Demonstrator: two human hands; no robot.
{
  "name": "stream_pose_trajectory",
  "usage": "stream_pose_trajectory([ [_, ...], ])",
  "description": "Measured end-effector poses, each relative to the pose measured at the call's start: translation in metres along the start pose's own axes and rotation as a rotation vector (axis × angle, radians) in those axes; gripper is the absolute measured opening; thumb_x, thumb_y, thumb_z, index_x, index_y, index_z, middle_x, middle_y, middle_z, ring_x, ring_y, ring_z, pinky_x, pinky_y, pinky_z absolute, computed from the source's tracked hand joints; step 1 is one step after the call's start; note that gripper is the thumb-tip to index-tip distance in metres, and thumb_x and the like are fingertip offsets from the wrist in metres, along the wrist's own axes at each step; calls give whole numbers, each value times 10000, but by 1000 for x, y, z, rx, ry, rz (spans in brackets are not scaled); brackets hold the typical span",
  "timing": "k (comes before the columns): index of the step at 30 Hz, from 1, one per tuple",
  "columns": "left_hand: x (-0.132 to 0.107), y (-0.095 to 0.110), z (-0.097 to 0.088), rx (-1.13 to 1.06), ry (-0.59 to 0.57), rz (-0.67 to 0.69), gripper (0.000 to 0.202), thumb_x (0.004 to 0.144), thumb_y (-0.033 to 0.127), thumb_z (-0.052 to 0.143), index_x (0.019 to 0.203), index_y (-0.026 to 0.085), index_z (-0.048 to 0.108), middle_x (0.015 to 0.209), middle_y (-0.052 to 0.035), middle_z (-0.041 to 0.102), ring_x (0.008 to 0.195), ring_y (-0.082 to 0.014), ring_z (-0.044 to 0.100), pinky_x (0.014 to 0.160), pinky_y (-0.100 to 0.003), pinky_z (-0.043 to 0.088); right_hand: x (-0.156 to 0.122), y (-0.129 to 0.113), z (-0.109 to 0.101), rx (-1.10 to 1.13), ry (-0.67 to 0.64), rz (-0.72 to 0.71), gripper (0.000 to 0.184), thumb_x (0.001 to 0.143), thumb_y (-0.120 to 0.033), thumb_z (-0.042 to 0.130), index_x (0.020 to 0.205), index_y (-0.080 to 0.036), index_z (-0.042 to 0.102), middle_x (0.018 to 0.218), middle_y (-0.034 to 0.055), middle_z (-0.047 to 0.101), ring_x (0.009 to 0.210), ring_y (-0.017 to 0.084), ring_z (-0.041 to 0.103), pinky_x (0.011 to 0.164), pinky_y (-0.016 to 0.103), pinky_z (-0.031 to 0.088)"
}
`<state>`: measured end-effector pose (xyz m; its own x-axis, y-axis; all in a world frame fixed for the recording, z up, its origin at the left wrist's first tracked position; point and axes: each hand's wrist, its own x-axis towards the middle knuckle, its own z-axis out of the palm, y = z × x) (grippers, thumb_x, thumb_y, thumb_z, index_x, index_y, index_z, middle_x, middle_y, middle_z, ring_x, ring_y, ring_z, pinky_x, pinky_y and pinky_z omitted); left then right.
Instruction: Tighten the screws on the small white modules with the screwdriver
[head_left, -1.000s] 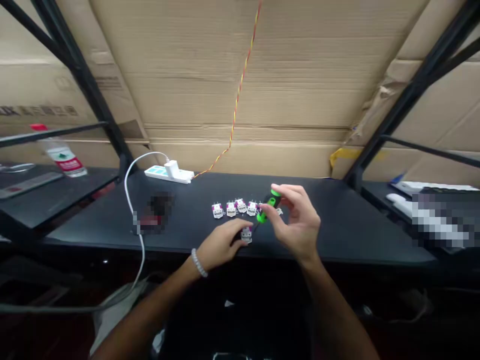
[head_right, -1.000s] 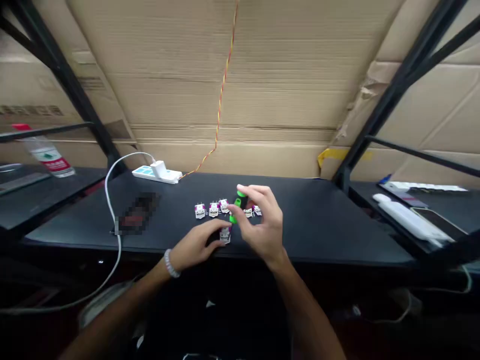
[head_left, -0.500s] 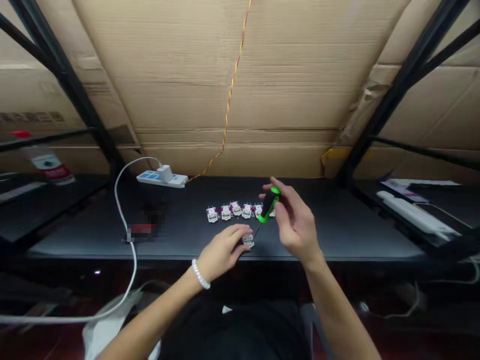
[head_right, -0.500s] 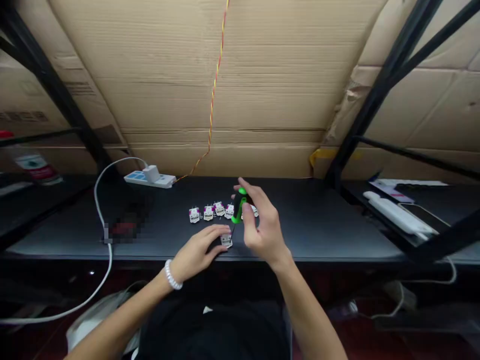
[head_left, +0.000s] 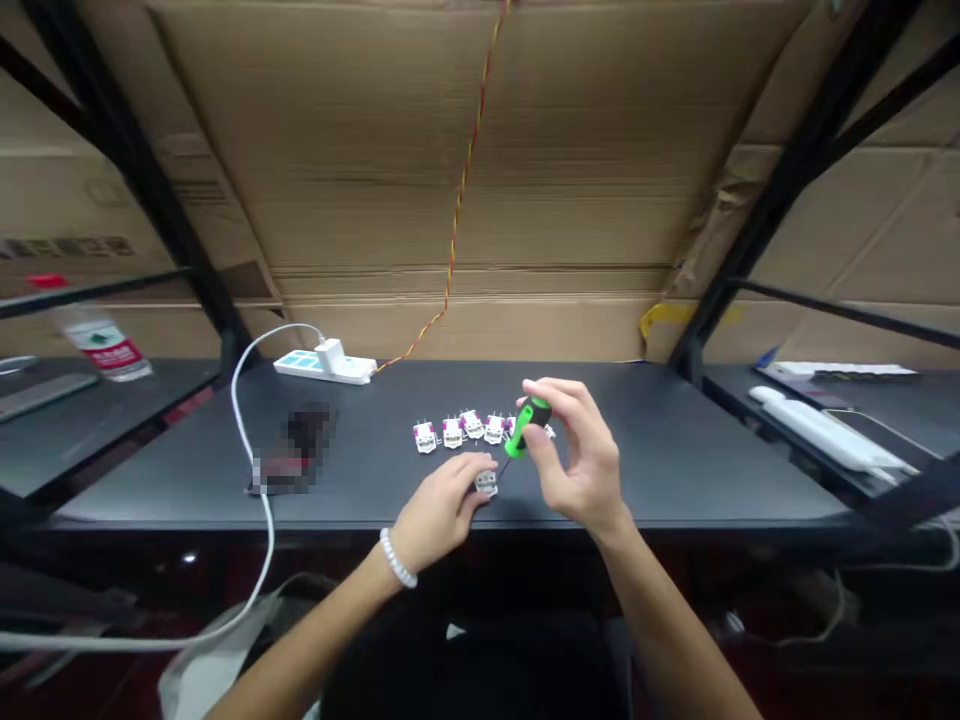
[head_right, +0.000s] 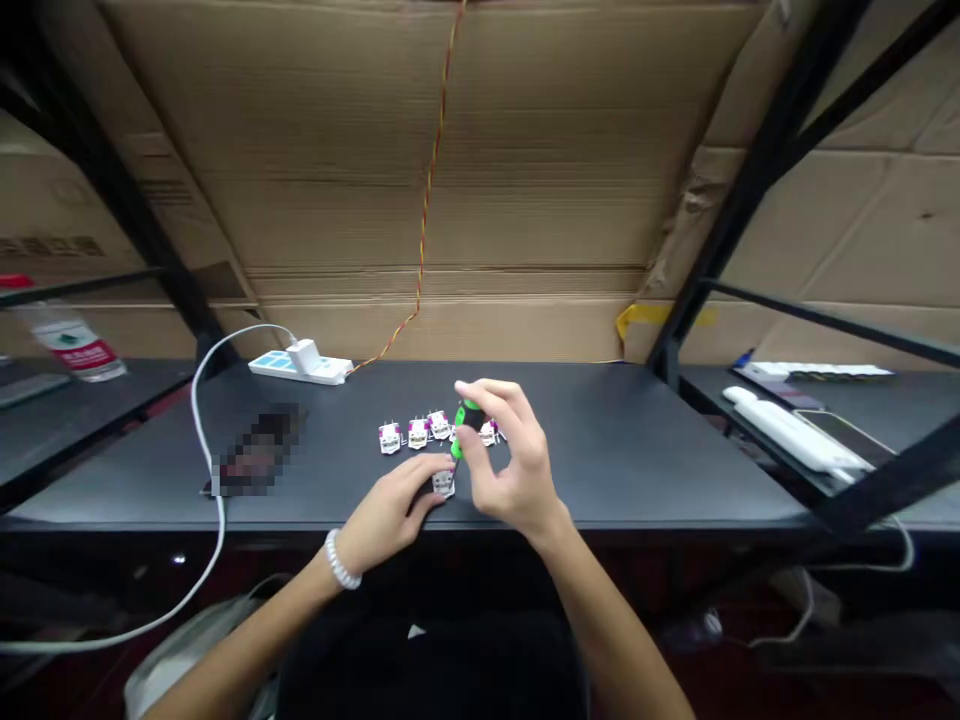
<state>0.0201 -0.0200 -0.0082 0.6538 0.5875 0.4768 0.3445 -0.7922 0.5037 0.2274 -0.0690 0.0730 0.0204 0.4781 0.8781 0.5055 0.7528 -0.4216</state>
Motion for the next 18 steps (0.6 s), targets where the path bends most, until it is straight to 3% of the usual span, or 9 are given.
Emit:
stream_pose_trajectory([
  [3, 0, -1, -2, 9, -16, 16, 377, 1036, 144, 615, 1401, 231, 651, 1449, -122, 709, 1366, -283, 678, 1198, -489, 569, 0, -2, 4, -84, 87, -28, 421, 932, -256, 822, 1337, -334, 735, 1163, 75, 604, 1040, 237, 675, 886, 413, 639],
  [9, 0, -4, -4, 11, -33, 15, 379, 1052, 191, 633, 1428, 236, 637, 1461, -117, 706, 1367, -273, 682, 1207, -488, 564, -2, 3, 3, 7, -33, 87, 539, 1067, -217, 562, 1588, -356, 541, 1367, 106, 660, 1213, 269, 702, 1024, 471, 621],
  [14, 0, -4, -3, 0, -41, 20, 368, 1059, 186, 625, 1425, 226, 632, 1486, -121, 691, 1405, -272, 657, 1231, -489, 544, 0, 3, 1, -130, 94, 29, 445, 931, -284, 805, 1369, -295, 725, 1180, 91, 648, 1018, 245, 678, 839, 405, 640],
  [18, -1, -3, -3, 18, -43, 27, 370, 1073, 199, 609, 1440, 239, 620, 1498, -113, 683, 1414, -271, 650, 1240, -498, 537, 0, 2, 1, -77, 41, 72, 464, 1008, -254, 688, 1468, -311, 661, 1238, 97, 680, 1057, 245, 711, 896, 423, 647],
])
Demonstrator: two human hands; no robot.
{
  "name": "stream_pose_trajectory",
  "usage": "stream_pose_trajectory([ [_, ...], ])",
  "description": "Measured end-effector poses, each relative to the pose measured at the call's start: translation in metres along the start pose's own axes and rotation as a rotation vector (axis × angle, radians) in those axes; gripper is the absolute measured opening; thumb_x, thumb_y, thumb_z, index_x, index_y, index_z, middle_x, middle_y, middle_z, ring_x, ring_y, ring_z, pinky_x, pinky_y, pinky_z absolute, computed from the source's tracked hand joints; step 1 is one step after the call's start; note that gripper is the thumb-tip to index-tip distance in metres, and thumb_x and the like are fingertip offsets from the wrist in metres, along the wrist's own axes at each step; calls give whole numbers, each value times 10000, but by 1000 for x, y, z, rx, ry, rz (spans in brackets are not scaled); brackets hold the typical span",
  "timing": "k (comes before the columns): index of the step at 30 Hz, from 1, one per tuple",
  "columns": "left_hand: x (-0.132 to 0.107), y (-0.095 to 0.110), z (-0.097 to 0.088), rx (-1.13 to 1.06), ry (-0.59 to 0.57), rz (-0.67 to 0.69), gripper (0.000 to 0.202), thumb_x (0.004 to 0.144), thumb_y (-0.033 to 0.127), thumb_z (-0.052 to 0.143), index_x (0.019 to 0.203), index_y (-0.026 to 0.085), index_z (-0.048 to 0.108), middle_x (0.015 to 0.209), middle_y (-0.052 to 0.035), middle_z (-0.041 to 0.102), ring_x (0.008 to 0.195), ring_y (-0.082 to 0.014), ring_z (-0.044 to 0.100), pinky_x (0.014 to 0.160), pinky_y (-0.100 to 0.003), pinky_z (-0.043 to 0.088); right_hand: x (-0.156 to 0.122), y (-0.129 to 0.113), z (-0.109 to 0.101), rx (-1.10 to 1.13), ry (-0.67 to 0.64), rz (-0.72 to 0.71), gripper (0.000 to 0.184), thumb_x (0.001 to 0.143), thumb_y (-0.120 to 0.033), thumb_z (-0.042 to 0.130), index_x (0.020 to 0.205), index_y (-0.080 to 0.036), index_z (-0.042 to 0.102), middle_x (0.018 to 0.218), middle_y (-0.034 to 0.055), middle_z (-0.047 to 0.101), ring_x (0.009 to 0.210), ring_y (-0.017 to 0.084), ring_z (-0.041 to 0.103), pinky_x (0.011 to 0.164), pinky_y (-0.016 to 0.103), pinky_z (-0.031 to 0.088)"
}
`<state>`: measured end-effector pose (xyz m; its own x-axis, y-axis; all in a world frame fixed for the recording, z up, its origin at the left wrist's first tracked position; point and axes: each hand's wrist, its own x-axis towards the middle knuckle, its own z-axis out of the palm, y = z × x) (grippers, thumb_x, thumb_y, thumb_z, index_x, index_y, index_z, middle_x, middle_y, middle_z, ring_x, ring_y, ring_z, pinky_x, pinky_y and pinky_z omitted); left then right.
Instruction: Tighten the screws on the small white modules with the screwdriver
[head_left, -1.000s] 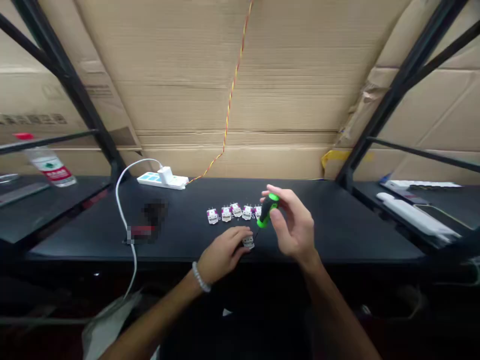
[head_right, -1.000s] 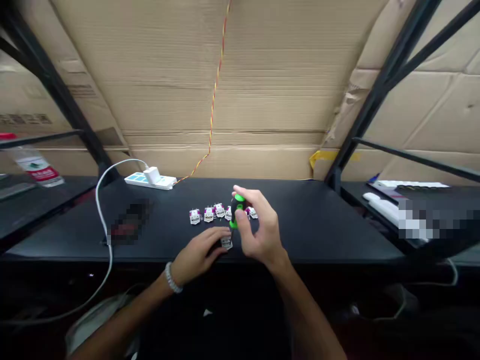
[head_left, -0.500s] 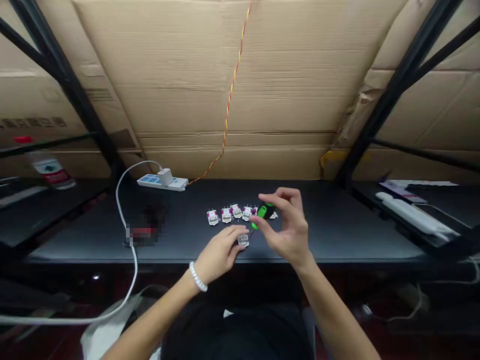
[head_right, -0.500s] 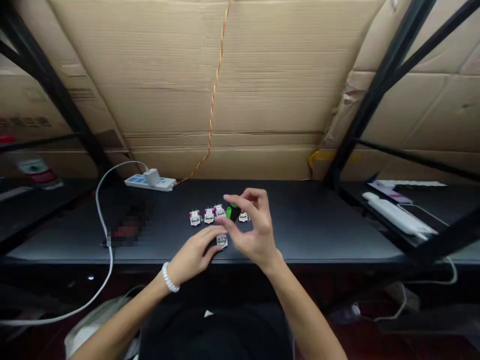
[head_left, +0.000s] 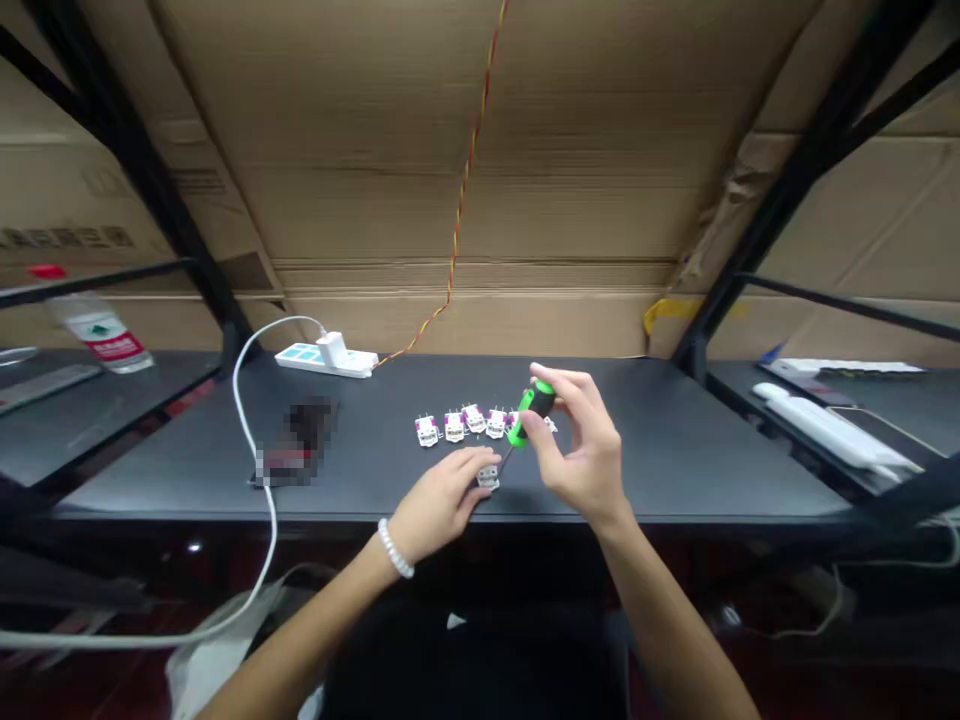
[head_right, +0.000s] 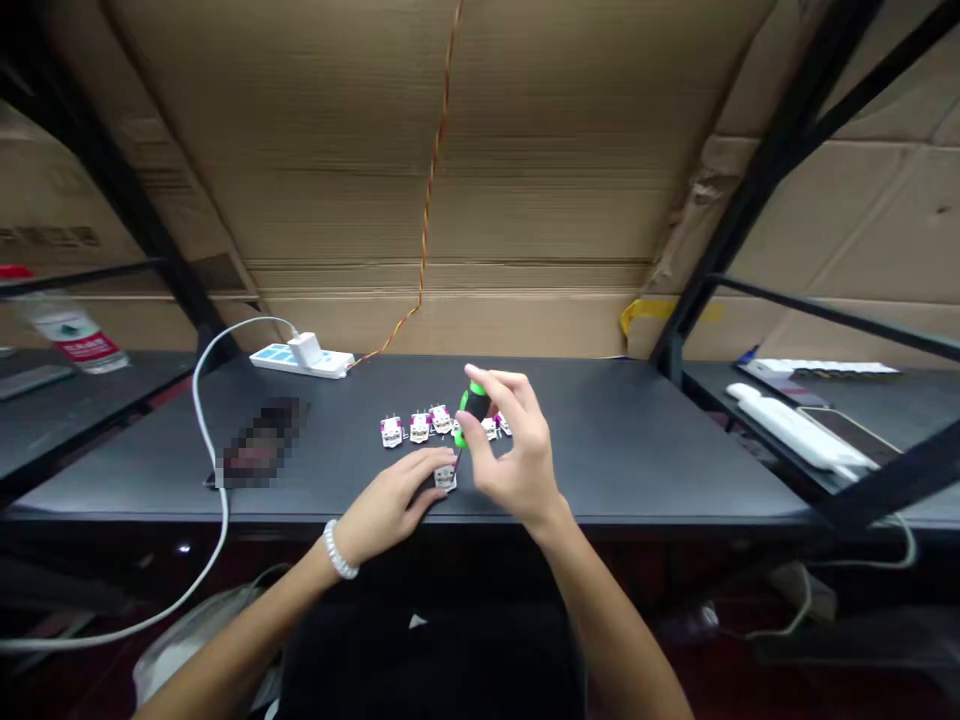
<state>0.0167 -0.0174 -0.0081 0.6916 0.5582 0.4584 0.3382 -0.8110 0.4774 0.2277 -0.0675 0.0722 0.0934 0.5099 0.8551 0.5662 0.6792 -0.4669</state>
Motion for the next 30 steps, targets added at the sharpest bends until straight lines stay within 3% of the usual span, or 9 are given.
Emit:
stream_pose_trajectory([
  [4, 0, 1, 0, 0, 4, 5, 369, 1076, 202, 607, 1443, 238, 619, 1495, -114, 686, 1409, -270, 657, 1236, -479, 544, -1, 1, -2, 134, -109, 26, 520, 1068, -242, 531, 1584, -302, 540, 1329, 121, 687, 1130, 266, 734, 961, 473, 648],
  [9, -1, 1, -1, -10, -3, 8, 377, 1070, 193, 621, 1446, 232, 614, 1494, -113, 690, 1409, -267, 659, 1229, -469, 547, 1, 0, 0, -42, 37, 11, 447, 927, -289, 809, 1363, -304, 715, 1188, 83, 659, 985, 230, 680, 839, 395, 628],
  [16, -2, 1, -2, -21, -11, 15, 372, 1079, 216, 625, 1450, 230, 608, 1494, -112, 693, 1399, -260, 668, 1224, -464, 550, 1, -1, -5, 119, -125, 55, 545, 1080, -241, 512, 1622, -300, 489, 1359, 118, 690, 1134, 253, 732, 982, 460, 644],
  [23, -3, 1, 0, 3, -9, 19, 339, 1073, 198, 624, 1411, 223, 637, 1509, -116, 685, 1422, -262, 655, 1228, -470, 548, 2, -4, -2, -40, 59, -4, 388, 926, -279, 814, 1308, -283, 745, 1161, 83, 657, 966, 221, 673, 810, 385, 620],
  [27, -3, 1, 0, 5, 7, 31, 329, 1072, 201, 627, 1400, 221, 646, 1499, -112, 693, 1401, -255, 671, 1222, -454, 556, 1, -7, -5, 86, -103, 16, 502, 1059, -232, 580, 1558, -295, 568, 1267, 100, 685, 1108, 238, 712, 953, 436, 627],
  [30, -3, 1, 0, 7, 11, 37, 330, 1066, 184, 632, 1393, 218, 650, 1497, -112, 695, 1403, -254, 671, 1222, -448, 557, 1, -9, -7, 142, -140, 13, 502, 1064, -224, 542, 1562, -285, 549, 1260, 102, 694, 1091, 240, 721, 942, 441, 625],
])
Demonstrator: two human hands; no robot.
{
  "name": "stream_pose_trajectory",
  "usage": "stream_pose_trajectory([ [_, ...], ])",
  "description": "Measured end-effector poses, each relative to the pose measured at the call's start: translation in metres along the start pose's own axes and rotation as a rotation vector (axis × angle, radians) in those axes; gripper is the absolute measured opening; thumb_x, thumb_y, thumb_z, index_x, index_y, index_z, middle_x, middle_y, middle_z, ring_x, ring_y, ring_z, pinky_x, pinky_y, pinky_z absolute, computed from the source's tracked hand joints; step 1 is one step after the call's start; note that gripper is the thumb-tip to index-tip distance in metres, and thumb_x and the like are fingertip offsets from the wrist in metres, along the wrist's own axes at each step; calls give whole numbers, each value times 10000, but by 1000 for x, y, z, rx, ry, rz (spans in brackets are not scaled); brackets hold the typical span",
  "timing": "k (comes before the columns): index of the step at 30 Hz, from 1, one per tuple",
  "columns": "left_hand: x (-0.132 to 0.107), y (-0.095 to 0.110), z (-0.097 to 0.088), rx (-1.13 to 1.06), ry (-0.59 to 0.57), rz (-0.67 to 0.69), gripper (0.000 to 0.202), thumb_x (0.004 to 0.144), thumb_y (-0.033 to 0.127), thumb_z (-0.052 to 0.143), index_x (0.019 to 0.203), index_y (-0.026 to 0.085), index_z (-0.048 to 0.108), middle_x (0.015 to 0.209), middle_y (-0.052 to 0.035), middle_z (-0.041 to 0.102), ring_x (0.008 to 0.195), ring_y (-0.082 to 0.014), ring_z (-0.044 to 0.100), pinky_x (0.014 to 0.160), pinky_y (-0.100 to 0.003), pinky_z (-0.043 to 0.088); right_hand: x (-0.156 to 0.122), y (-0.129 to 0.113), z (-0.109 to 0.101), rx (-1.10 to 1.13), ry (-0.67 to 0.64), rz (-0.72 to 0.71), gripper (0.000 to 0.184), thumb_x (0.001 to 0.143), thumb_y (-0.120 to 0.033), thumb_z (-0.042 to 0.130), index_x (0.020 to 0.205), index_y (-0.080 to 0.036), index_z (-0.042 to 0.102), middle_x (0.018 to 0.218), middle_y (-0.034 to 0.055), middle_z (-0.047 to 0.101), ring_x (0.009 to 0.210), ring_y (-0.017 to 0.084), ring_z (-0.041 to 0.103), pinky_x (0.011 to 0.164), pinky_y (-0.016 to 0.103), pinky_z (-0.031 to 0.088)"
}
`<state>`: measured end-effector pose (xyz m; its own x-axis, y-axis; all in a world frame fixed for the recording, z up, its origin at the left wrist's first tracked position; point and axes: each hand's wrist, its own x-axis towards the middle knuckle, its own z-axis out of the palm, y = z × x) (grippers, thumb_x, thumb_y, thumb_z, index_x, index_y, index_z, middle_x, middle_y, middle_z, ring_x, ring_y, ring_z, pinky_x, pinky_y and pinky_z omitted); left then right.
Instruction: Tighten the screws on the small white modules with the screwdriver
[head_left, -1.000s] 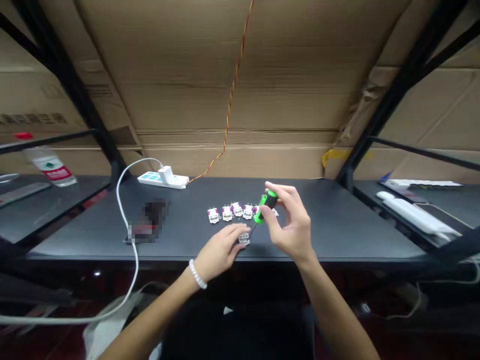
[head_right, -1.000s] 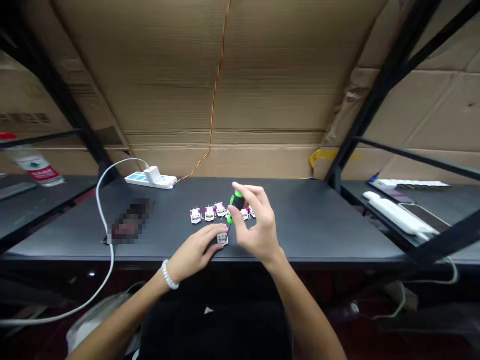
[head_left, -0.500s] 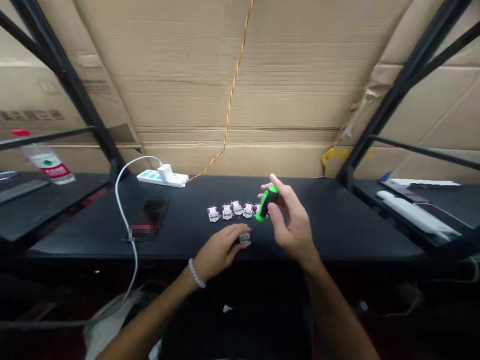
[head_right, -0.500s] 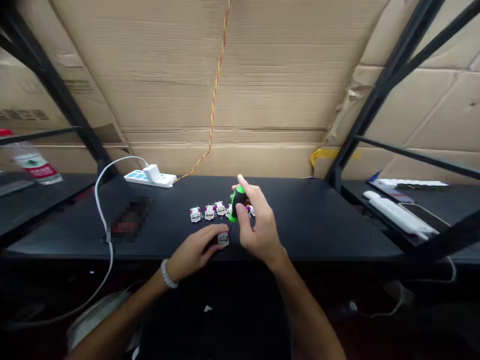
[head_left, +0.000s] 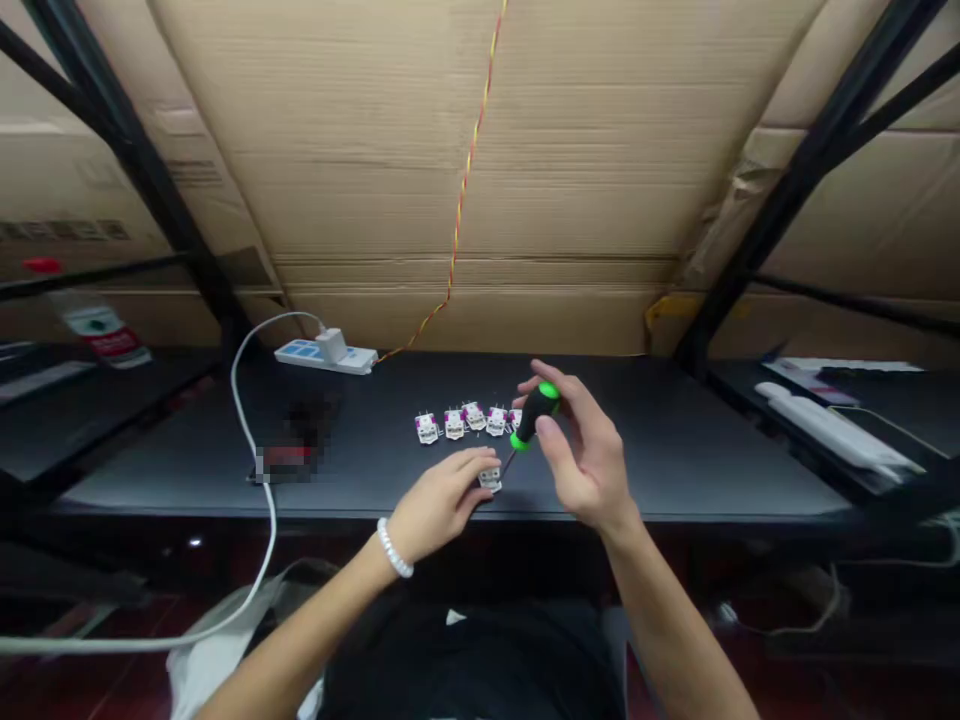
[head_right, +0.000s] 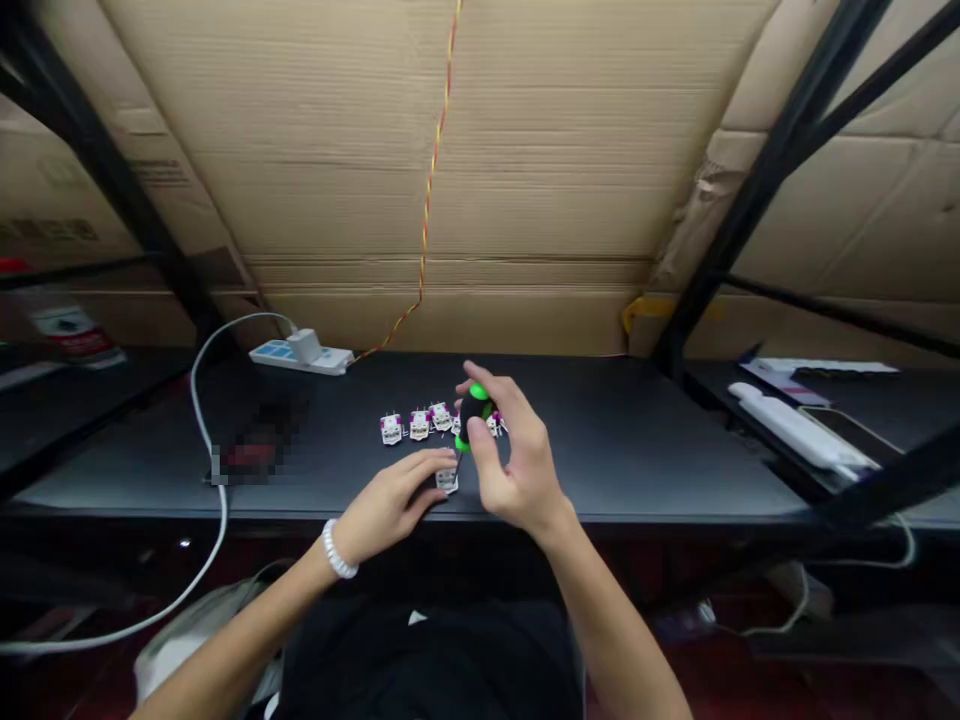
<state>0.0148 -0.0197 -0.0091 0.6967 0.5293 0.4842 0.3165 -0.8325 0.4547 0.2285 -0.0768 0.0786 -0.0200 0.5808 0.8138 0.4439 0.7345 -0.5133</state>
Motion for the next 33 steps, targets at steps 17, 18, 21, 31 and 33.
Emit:
stream_pose_trajectory([
  [17, 0, 1, 0, 13, 8, 8, 324, 1065, 185, 630, 1387, 216, 652, 1483, -121, 702, 1397, -262, 675, 1209, -461, 570, 2, -3, 1, -178, 160, -90, 405, 979, -252, 715, 1384, -277, 712, 1208, 104, 665, 1073, 260, 686, 893, 440, 622],
  [18, 1, 1, 0, 11, 7, 10, 326, 1063, 180, 630, 1387, 216, 653, 1479, -120, 705, 1398, -261, 675, 1210, -459, 570, 3, -3, 2, -215, 195, -97, 386, 945, -260, 773, 1330, -274, 741, 1159, 91, 643, 1013, 241, 672, 847, 413, 620],
  [21, 1, 1, -1, 5, 6, 8, 326, 1060, 176, 632, 1382, 216, 654, 1477, -116, 707, 1397, -255, 675, 1211, -456, 570, 3, -2, 3, -224, 192, -65, 407, 978, -239, 740, 1381, -291, 723, 1142, 81, 636, 975, 217, 669, 836, 390, 620],
  [31, 1, 1, 1, -4, 8, -1, 317, 1068, 197, 626, 1382, 225, 655, 1480, -115, 704, 1392, -259, 677, 1210, -459, 568, 2, 2, 4, -230, 195, -48, 402, 969, -294, 738, 1371, -280, 725, 1167, 92, 645, 987, 237, 662, 810, 398, 616],
  [33, 1, 1, 0, -3, 4, -7, 316, 1070, 201, 623, 1384, 226, 656, 1480, -117, 703, 1388, -259, 680, 1210, -460, 568, 1, 5, 4, -176, 147, -26, 481, 1013, -266, 668, 1492, -303, 646, 1219, 93, 669, 1033, 238, 682, 880, 417, 617],
])
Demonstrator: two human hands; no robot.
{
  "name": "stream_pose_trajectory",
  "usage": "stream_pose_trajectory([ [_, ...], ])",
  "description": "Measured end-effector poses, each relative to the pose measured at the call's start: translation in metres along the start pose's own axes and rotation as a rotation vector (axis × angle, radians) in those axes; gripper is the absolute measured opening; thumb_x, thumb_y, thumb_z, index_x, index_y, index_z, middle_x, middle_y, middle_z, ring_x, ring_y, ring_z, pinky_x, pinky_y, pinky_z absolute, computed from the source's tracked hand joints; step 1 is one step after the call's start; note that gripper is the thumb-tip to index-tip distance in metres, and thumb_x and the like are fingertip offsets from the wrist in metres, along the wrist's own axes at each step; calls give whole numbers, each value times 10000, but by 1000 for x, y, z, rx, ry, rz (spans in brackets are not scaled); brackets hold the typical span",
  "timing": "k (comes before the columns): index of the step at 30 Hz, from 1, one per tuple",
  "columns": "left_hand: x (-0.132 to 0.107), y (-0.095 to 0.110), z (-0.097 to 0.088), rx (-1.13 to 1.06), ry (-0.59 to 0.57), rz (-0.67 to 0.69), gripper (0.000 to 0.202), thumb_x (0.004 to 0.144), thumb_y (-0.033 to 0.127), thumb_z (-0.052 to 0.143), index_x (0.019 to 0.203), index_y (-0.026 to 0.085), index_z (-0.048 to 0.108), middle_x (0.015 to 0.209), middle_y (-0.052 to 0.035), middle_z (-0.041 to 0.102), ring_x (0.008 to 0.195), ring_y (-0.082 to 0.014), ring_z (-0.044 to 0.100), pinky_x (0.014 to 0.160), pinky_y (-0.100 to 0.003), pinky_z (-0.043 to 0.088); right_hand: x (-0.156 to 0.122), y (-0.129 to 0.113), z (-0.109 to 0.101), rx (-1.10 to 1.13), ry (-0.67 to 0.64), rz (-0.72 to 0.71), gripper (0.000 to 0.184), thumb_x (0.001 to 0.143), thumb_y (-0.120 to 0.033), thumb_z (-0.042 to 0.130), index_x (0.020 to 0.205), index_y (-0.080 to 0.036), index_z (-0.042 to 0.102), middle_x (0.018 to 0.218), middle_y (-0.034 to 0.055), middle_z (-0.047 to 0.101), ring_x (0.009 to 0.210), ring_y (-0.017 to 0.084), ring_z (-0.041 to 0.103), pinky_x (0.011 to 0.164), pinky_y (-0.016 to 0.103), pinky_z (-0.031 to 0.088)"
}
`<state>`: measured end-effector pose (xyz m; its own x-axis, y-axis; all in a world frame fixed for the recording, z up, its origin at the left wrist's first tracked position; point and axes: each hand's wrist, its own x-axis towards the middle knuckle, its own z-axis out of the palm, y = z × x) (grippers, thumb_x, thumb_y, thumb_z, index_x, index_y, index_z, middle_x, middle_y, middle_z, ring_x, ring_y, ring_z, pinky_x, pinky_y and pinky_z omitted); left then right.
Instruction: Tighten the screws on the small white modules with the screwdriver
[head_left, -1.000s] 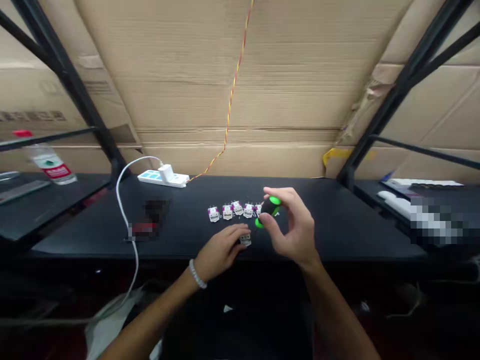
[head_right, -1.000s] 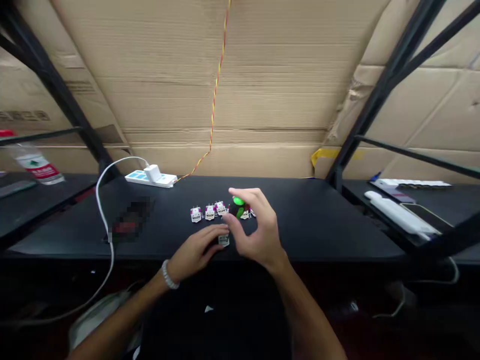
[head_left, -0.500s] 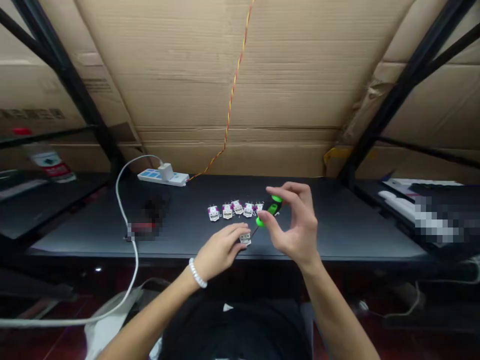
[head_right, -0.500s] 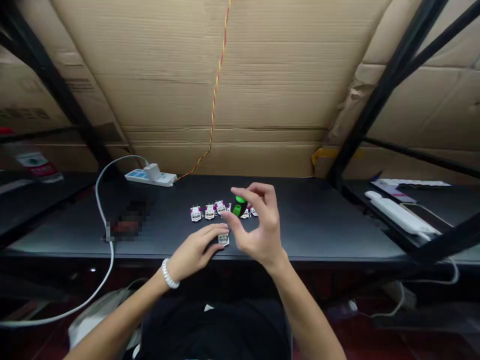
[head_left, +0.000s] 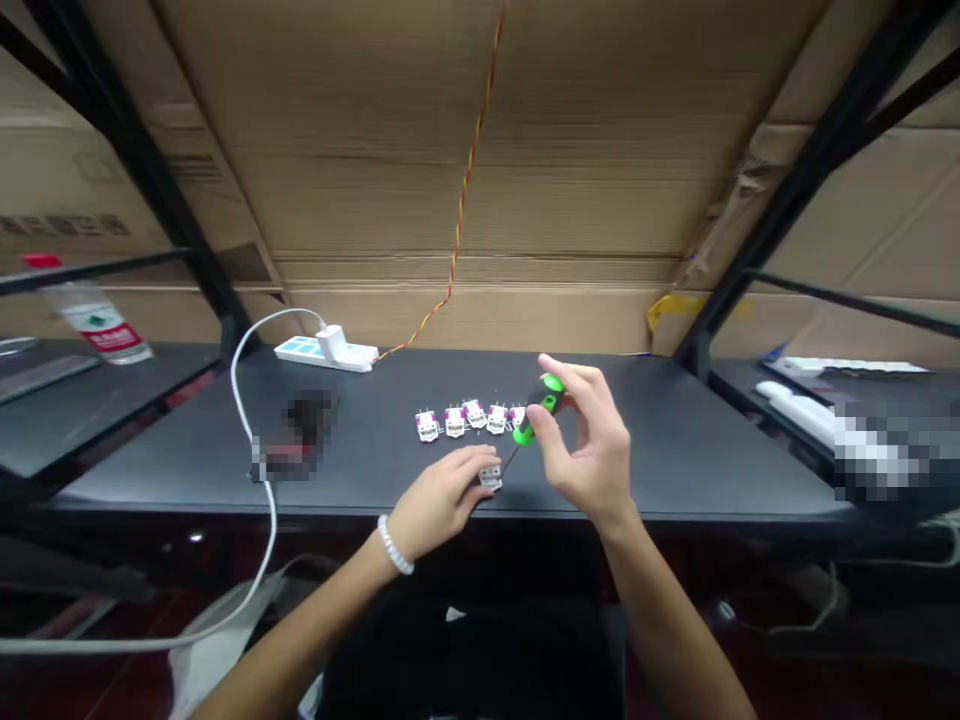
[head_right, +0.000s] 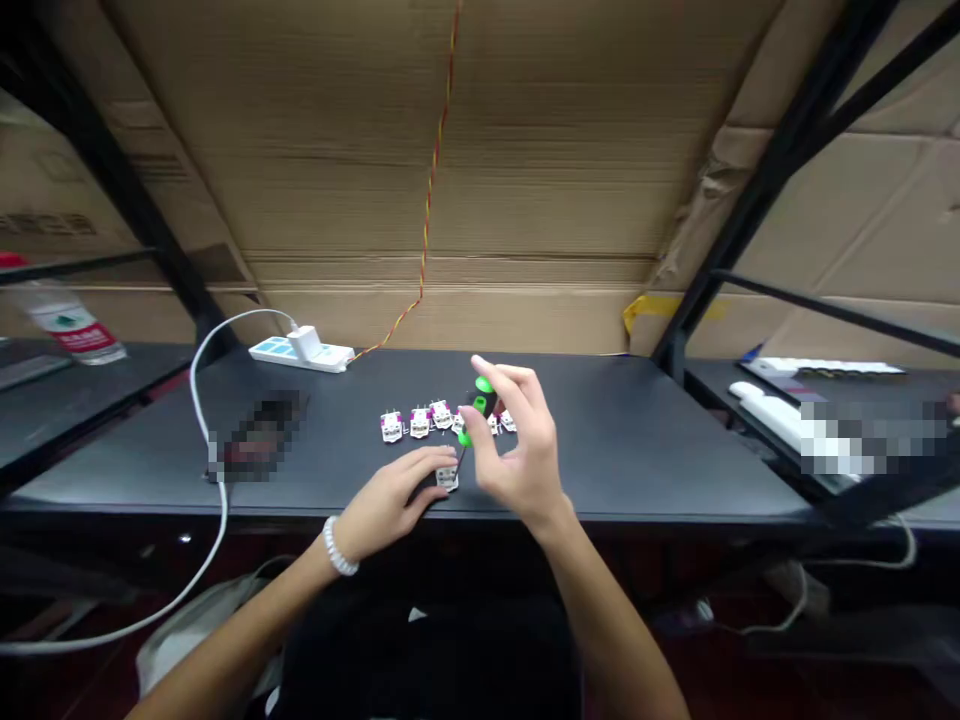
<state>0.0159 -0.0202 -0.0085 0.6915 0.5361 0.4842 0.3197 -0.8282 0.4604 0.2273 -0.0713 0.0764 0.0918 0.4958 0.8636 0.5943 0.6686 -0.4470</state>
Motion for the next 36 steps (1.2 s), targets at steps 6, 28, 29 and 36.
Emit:
stream_pose_trajectory([
  [6, 0, 0, 0, 11, -1, -3, 303, 1069, 196, 618, 1368, 215, 671, 1478, -121, 705, 1378, -260, 686, 1205, -450, 572, -1, 0, -2, 56, -18, 3, 431, 1050, -307, 591, 1477, -281, 649, 1268, 107, 660, 1094, 259, 687, 919, 445, 610],
  [28, -1, -1, 1, 42, 0, 3, 219, 1077, 214, 618, 1279, 211, 704, 1478, -118, 701, 1348, -264, 703, 1179, -449, 591, -3, -2, 3, 119, -58, 14, 554, 1068, -235, 514, 1619, -288, 502, 1352, 123, 661, 1150, 273, 691, 965, 476, 615],
  [29, -1, -1, 1, 39, 1, 5, 219, 1076, 211, 619, 1279, 210, 704, 1480, -118, 700, 1350, -265, 701, 1179, -450, 591, -3, -2, 3, 79, -31, 6, 530, 1043, -256, 583, 1572, -280, 561, 1321, 122, 650, 1130, 272, 679, 942, 464, 616],
  [36, -1, -1, 1, 31, 1, 12, 224, 1077, 205, 616, 1287, 210, 694, 1475, -116, 702, 1362, -265, 693, 1189, -450, 583, -2, -2, 3, 57, -41, 16, 536, 1042, -244, 602, 1572, -314, 561, 1261, 105, 646, 1130, 257, 677, 982, 466, 609],
])
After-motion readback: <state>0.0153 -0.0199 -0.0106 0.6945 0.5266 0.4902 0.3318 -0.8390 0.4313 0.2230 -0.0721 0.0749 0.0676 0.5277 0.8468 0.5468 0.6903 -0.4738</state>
